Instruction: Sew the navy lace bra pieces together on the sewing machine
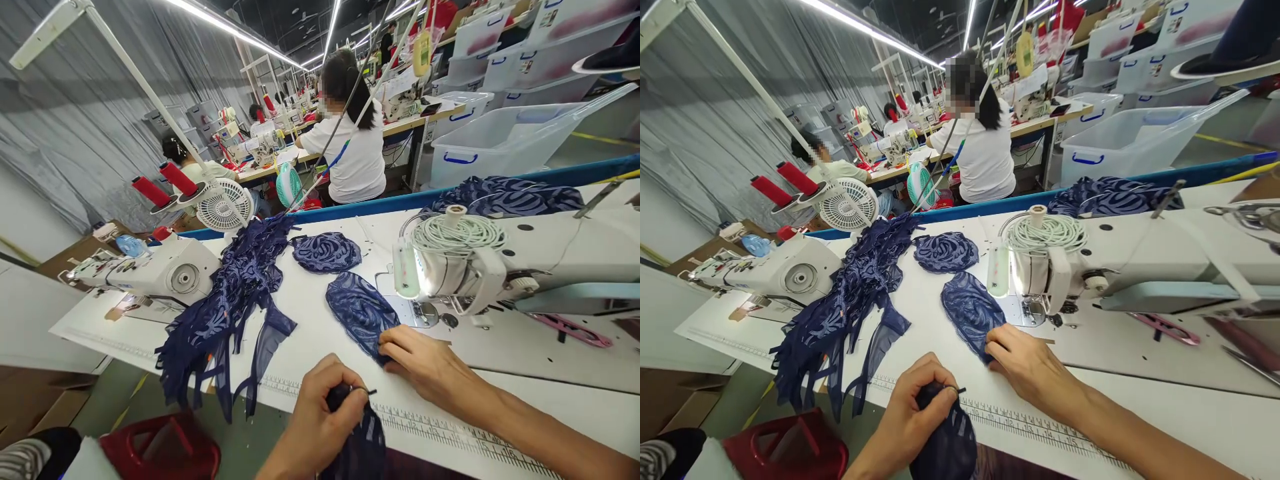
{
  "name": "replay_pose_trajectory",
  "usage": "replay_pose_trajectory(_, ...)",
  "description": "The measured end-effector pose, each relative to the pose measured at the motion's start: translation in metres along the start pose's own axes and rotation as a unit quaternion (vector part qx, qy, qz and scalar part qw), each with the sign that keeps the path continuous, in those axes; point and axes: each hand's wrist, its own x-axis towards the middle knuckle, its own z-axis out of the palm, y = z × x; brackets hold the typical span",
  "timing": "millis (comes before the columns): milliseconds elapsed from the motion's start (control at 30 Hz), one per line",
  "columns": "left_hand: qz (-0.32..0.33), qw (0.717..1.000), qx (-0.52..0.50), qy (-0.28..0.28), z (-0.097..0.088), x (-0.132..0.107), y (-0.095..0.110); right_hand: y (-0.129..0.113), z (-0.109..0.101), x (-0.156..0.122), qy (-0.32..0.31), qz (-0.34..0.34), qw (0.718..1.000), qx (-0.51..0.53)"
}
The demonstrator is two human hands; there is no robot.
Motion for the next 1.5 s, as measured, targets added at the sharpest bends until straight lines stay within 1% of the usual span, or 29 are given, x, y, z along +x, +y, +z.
replay_pose_trajectory(67, 0.017, 1.000, 0.019, 0.006, 0.004, 0.008, -0.010, -0.004, 0.001, 0.005, 0.003, 0.014, 0.999, 0.032)
replay_pose_trajectory(133, 0.044, 0.999, 0.024, 0.005, 0.009, 0.017, -0.016, -0.010, -0.003, 0.007, 0.004, 0.033, 0.998, 0.056)
replay_pose_trajectory(200, 0.066, 0.998, 0.005, -0.010, 0.013, 0.025, -0.017, -0.018, -0.011, 0.006, 0.008, 0.090, 0.987, 0.133)
replay_pose_trajectory(233, 0.073, 0.997, -0.009, -0.020, 0.015, 0.029, -0.015, -0.022, -0.016, 0.004, 0.006, 0.133, 0.972, 0.192)
replay_pose_trajectory(267, 0.079, 0.996, -0.020, -0.030, 0.017, 0.032, -0.012, -0.026, -0.021, 0.001, 0.000, 0.178, 0.950, 0.258)
replay_pose_trajectory(333, 0.086, 0.995, -0.024, -0.045, 0.018, 0.039, -0.004, -0.033, -0.031, -0.004, -0.023, 0.254, 0.895, 0.366)
replay_pose_trajectory(367, 0.089, 0.995, -0.015, -0.054, 0.018, 0.042, 0.000, -0.036, -0.035, -0.006, -0.032, 0.278, 0.878, 0.388)
replay_pose_trajectory(400, 0.091, 0.994, -0.004, -0.066, 0.018, 0.044, 0.004, -0.038, -0.039, -0.008, -0.034, 0.296, 0.870, 0.393)
replay_pose_trajectory(467, 0.091, 0.991, 0.019, -0.092, 0.018, 0.049, 0.011, -0.041, -0.046, -0.011, -0.013, 0.320, 0.871, 0.373)
replay_pose_trajectory(533, 0.088, 0.990, 0.024, -0.104, 0.019, 0.052, 0.017, -0.043, -0.051, -0.012, 0.015, 0.336, 0.873, 0.352)
replay_pose_trajectory(633, 0.076, 0.992, -0.001, -0.104, 0.024, 0.053, 0.023, -0.043, -0.051, -0.015, 0.031, 0.350, 0.863, 0.364)
replay_pose_trajectory(733, 0.050, 0.994, -0.012, -0.100, 0.033, 0.052, 0.027, -0.042, -0.048, -0.019, 0.030, 0.341, 0.851, 0.398)
replay_pose_trajectory(900, 0.022, 0.994, -0.019, -0.101, 0.045, 0.054, 0.025, -0.044, -0.043, -0.026, 0.032, 0.344, 0.839, 0.419)
replay_pose_trajectory(1067, 0.005, 0.996, -0.007, -0.089, 0.048, 0.053, 0.022, -0.047, -0.044, -0.028, 0.041, 0.362, 0.823, 0.436)
replay_pose_trajectory(1200, -0.008, 0.996, -0.008, -0.086, 0.049, 0.051, 0.021, -0.050, -0.045, -0.027, 0.054, 0.370, 0.816, 0.441)
replay_pose_trajectory(1267, -0.014, 0.996, -0.009, -0.086, 0.049, 0.050, 0.021, -0.051, -0.045, -0.027, 0.055, 0.374, 0.816, 0.437)
replay_pose_trajectory(1367, -0.021, 0.996, -0.009, -0.083, 0.049, 0.050, 0.022, -0.052, -0.043, -0.027, 0.055, 0.378, 0.824, 0.418)
replay_pose_trajectory(1433, -0.023, 0.996, -0.010, -0.080, 0.049, 0.050, 0.022, -0.052, -0.042, -0.028, 0.058, 0.375, 0.834, 0.401)
replay_pose_trajectory(1500, -0.026, 0.997, -0.014, -0.076, 0.051, 0.049, 0.022, -0.051, -0.040, -0.029, 0.061, 0.363, 0.851, 0.375)
